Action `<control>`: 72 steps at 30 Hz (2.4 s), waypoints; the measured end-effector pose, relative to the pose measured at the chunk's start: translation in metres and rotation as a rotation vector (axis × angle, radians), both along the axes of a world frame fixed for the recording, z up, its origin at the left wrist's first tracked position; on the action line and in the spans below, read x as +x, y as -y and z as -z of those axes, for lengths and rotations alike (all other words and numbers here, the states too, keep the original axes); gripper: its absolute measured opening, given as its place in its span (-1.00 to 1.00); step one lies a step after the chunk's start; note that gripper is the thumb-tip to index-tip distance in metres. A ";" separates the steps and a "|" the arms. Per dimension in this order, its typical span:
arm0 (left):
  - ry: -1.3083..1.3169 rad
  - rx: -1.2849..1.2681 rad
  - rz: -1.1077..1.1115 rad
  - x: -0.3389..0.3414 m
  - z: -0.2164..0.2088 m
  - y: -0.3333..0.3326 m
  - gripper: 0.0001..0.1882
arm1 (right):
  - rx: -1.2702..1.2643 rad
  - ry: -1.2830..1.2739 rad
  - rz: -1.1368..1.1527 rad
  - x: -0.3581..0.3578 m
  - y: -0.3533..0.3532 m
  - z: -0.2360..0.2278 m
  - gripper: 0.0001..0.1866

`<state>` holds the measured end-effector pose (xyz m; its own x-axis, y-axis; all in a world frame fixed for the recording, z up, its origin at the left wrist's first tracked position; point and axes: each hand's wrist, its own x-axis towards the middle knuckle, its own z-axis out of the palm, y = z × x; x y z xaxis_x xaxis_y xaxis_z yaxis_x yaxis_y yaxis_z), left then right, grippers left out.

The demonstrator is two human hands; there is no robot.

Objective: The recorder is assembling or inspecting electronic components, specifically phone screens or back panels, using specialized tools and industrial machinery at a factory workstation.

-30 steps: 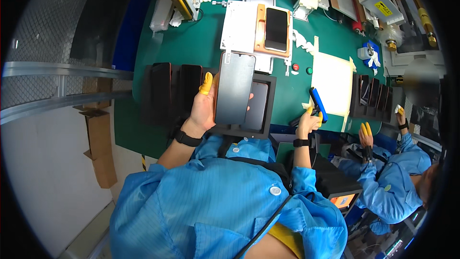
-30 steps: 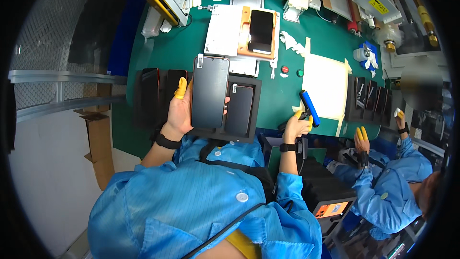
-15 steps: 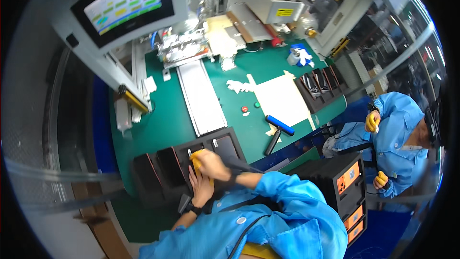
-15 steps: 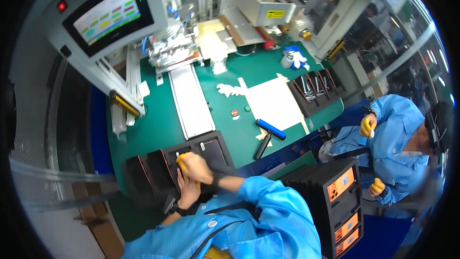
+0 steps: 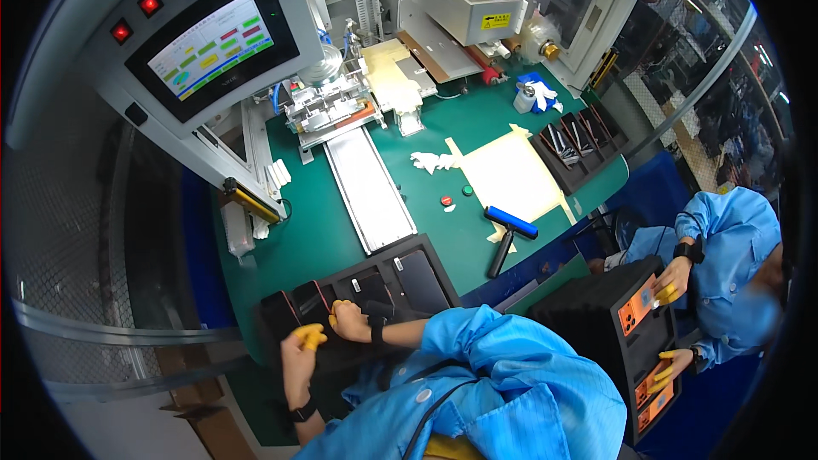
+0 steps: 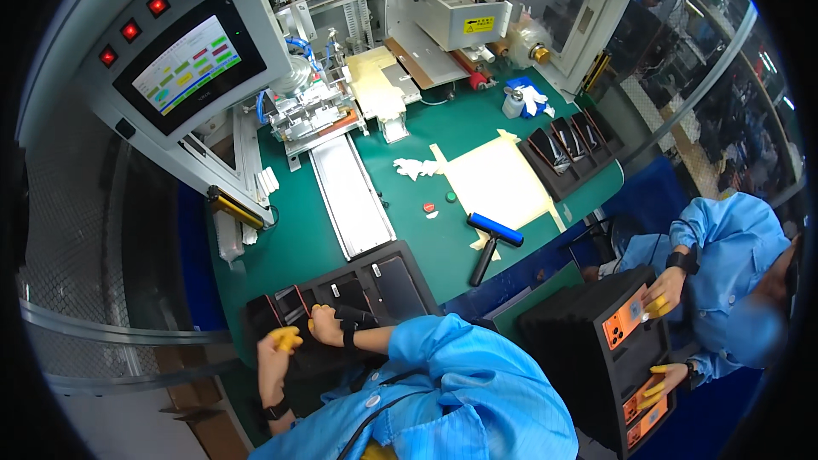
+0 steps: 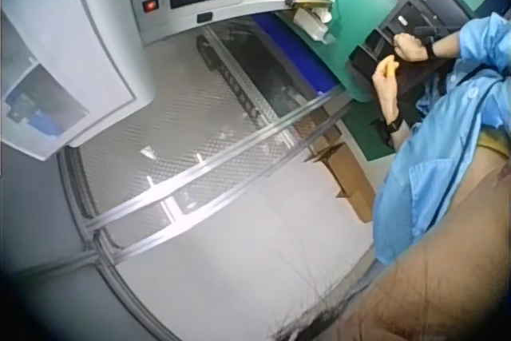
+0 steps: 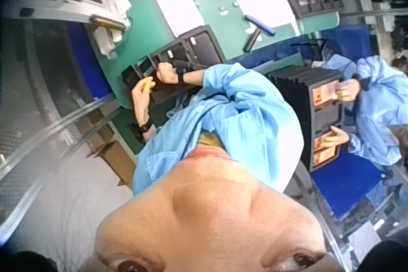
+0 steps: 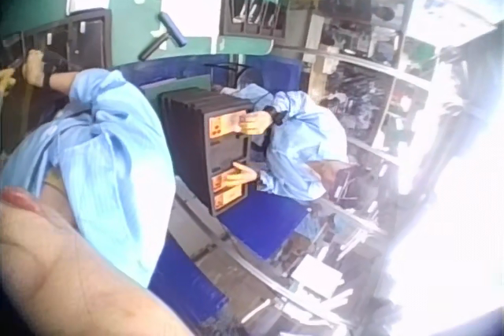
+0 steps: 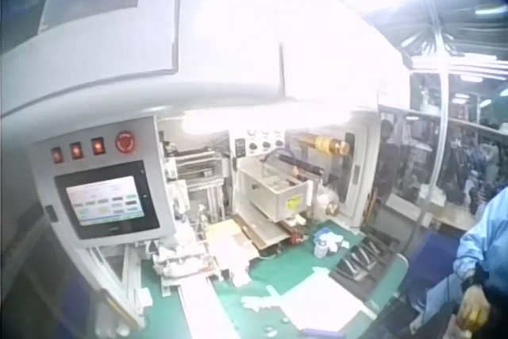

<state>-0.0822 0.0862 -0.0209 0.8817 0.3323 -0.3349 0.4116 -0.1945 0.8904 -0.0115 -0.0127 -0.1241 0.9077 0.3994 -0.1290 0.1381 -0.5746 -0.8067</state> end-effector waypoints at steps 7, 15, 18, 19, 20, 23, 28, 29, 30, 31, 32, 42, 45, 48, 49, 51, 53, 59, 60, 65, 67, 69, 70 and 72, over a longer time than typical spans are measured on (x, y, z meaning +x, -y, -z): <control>0.217 -0.252 -0.156 0.087 -0.040 0.002 -0.81 | 0.161 -0.066 0.039 0.014 0.021 -0.023 -0.74; 0.219 0.079 -0.282 0.169 0.011 0.051 -0.88 | 0.186 0.158 0.078 0.072 0.168 -0.072 -0.72; 0.265 0.127 -0.302 0.182 0.025 0.055 -0.87 | 0.244 -0.123 0.236 0.088 0.196 -0.081 -0.74; 0.238 0.234 -0.294 0.189 0.033 0.058 -0.88 | 0.229 -0.108 0.271 0.092 0.203 -0.082 -0.74; 0.240 0.258 -0.296 0.199 0.039 0.058 -0.90 | 0.181 -0.048 0.279 0.100 0.206 -0.084 -0.75; 0.261 0.438 -0.300 0.237 0.046 0.064 -0.92 | 0.151 0.124 0.287 0.121 0.217 -0.090 -0.75; 0.173 0.623 -0.283 0.294 0.063 0.104 -0.70 | 0.174 0.049 0.389 0.157 0.237 -0.065 -0.71; 0.153 0.680 -0.289 0.297 0.061 0.116 -0.58 | 0.229 0.090 0.407 0.165 0.239 -0.058 -0.71; 0.098 0.744 -0.255 0.304 0.059 0.124 -0.54 | 0.247 0.168 0.406 0.175 0.238 -0.052 -0.73; 0.037 0.806 -0.218 0.304 0.055 0.133 -0.50 | 0.247 0.161 0.415 0.182 0.237 -0.052 -0.73; 0.033 0.809 -0.210 0.300 0.049 0.138 -0.50 | 0.238 0.132 0.426 0.191 0.234 -0.052 -0.74; -0.034 0.804 -0.232 0.298 0.056 0.144 -0.53 | 0.415 0.069 0.520 0.249 0.200 -0.027 -0.69; -0.043 0.588 -0.243 0.302 0.050 0.130 -0.60 | 0.404 0.152 0.482 0.244 0.193 -0.031 -0.73; 0.218 -0.094 -0.272 0.289 0.039 0.113 -0.79 | 0.244 0.118 0.472 0.242 0.175 -0.038 -0.68; 0.358 -0.379 -0.317 0.279 0.028 0.108 -0.84 | 0.226 0.107 0.463 0.244 0.167 -0.035 -0.66; 0.403 -0.896 -0.308 0.256 0.004 0.096 -0.70 | 0.225 0.154 0.474 0.243 0.145 -0.053 -0.58; 0.445 -1.039 -0.229 0.235 -0.019 0.093 -0.62 | -0.012 0.513 0.383 0.250 0.135 -0.024 -0.58; 0.486 -1.110 -0.129 0.205 -0.034 0.103 -0.57 | 0.034 0.378 0.143 0.249 0.182 -0.024 -0.73; 0.463 -1.155 -0.124 0.204 -0.032 0.104 -0.57 | -0.005 0.356 0.174 0.239 0.201 -0.037 -0.75; 0.377 -1.241 -0.004 0.200 -0.020 0.108 -0.57 | -0.871 -0.049 0.393 0.164 0.328 -0.039 -0.65; 0.376 -1.267 -0.004 0.198 -0.019 0.110 -0.57 | -0.743 -0.196 0.420 0.147 0.355 -0.007 -0.66; 0.381 -1.288 -0.013 0.198 -0.024 0.112 -0.58 | -0.608 -0.336 0.436 0.146 0.364 0.017 -0.67; 0.359 -1.319 -0.052 0.198 -0.031 0.112 -0.55 | -0.258 -0.548 0.627 0.149 0.365 0.024 -0.71; 0.339 -1.351 -0.091 0.196 -0.029 0.110 -0.53 | 0.334 -0.826 0.946 0.156 0.363 0.035 -0.76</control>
<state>0.1140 -0.0237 0.0080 0.9763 -0.0132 -0.2159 0.1058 0.8999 0.4231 0.1445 -0.3758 -0.1590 0.5540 -0.2272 -0.8010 -0.8113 0.0686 -0.5806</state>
